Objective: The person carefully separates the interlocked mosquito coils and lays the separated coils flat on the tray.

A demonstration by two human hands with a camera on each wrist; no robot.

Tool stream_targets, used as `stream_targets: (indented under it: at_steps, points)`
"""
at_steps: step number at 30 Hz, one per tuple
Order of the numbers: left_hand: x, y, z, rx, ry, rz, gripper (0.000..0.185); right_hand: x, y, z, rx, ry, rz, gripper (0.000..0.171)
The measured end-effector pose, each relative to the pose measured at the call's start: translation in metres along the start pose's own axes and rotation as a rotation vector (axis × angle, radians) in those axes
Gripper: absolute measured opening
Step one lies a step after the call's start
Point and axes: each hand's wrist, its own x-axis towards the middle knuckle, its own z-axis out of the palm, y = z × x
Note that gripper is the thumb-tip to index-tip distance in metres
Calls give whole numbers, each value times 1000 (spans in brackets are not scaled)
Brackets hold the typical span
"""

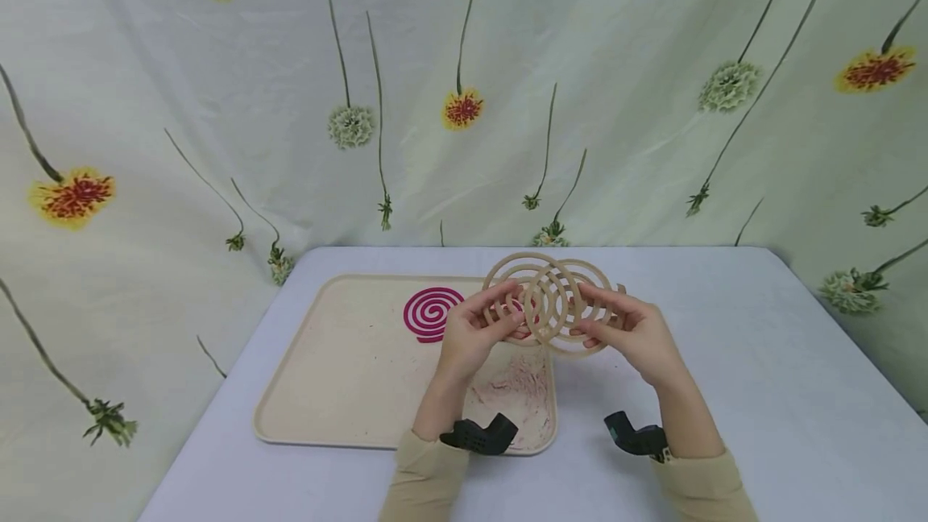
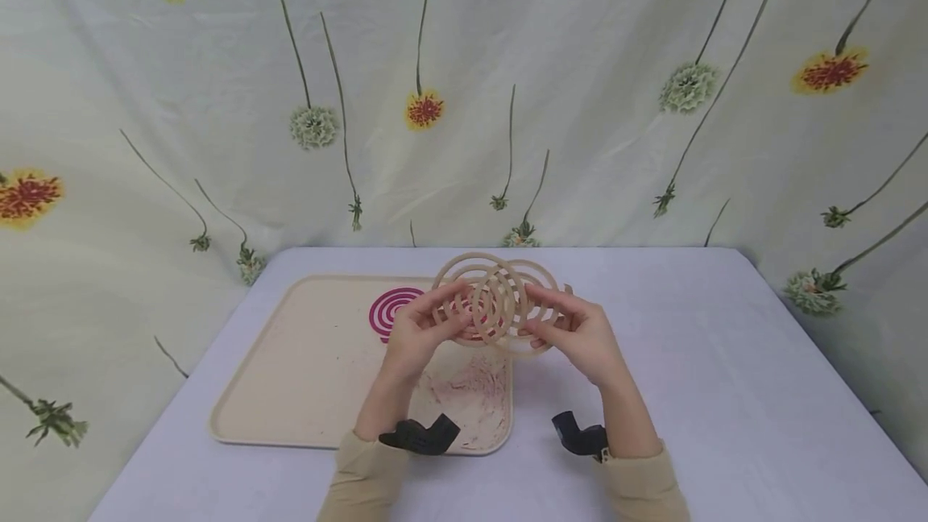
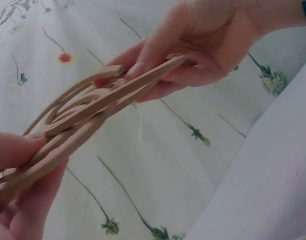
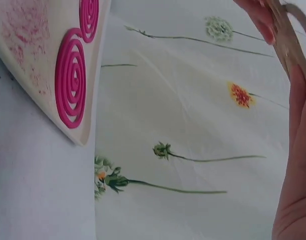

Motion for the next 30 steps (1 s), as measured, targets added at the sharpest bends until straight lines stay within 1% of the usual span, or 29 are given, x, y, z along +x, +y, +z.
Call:
stream_targets:
  at_steps: [2, 3, 5, 6, 8, 10, 11, 13, 15, 18, 19, 21, 22, 24, 25, 27, 30]
  points:
    - [0, -1, 5, -20, 73, 29, 40, 2, 2, 9, 58, 89, -36, 43]
    - [1, -2, 7, -20, 99, 35, 40, 3, 2, 13, 89, 128, -56, 43]
    - [1, -3, 11, 11, 134, 35, 40, 5, 4, 19, 136, 204, -85, 43]
    - [0, -3, 11, 30, 139, 31, 40, 5, 4, 22, 153, 232, -93, 43]
    - [0, -3, 10, 66, 120, 15, 42, 5, 4, 24, 161, 265, -94, 43]
    - [0, -3, 6, 84, 74, 12, 41, 5, 4, 23, 112, 263, -71, 42]
    - [0, -2, 2, 81, 40, 16, 39, 4, 3, 21, 71, 248, -55, 41]
    - [0, -1, -6, 71, -49, 28, 35, 2, 2, 14, -12, 189, -24, 39]
    - [-1, 1, -14, 80, -144, 39, 31, -1, 0, 5, -83, 96, -2, 37]
    - [-3, 4, -24, 122, -271, 20, 33, -3, -1, -7, -135, -73, 4, 36]
    - [-4, 5, -25, 141, -298, 12, 35, -4, -1, -10, -138, -128, 1, 36]
    - [-4, 7, -28, 172, -318, -10, 38, -4, -1, -14, -129, -212, -1, 36]
    - [-4, 7, -28, 186, -313, -12, 40, -4, 0, -15, -123, -236, -1, 37]
    - [-3, 6, -26, 187, -275, -14, 42, -4, 1, -14, -104, -236, 11, 40]
    - [-3, 6, -25, 179, -244, -13, 43, -3, 1, -12, -95, -212, 15, 42]
    - [-2, 4, -21, 151, -168, -10, 43, -2, 1, -7, -78, -137, 26, 45]
    - [-1, 3, -14, 81, -53, 1, 44, 0, 0, 2, -13, -17, 6, 46]
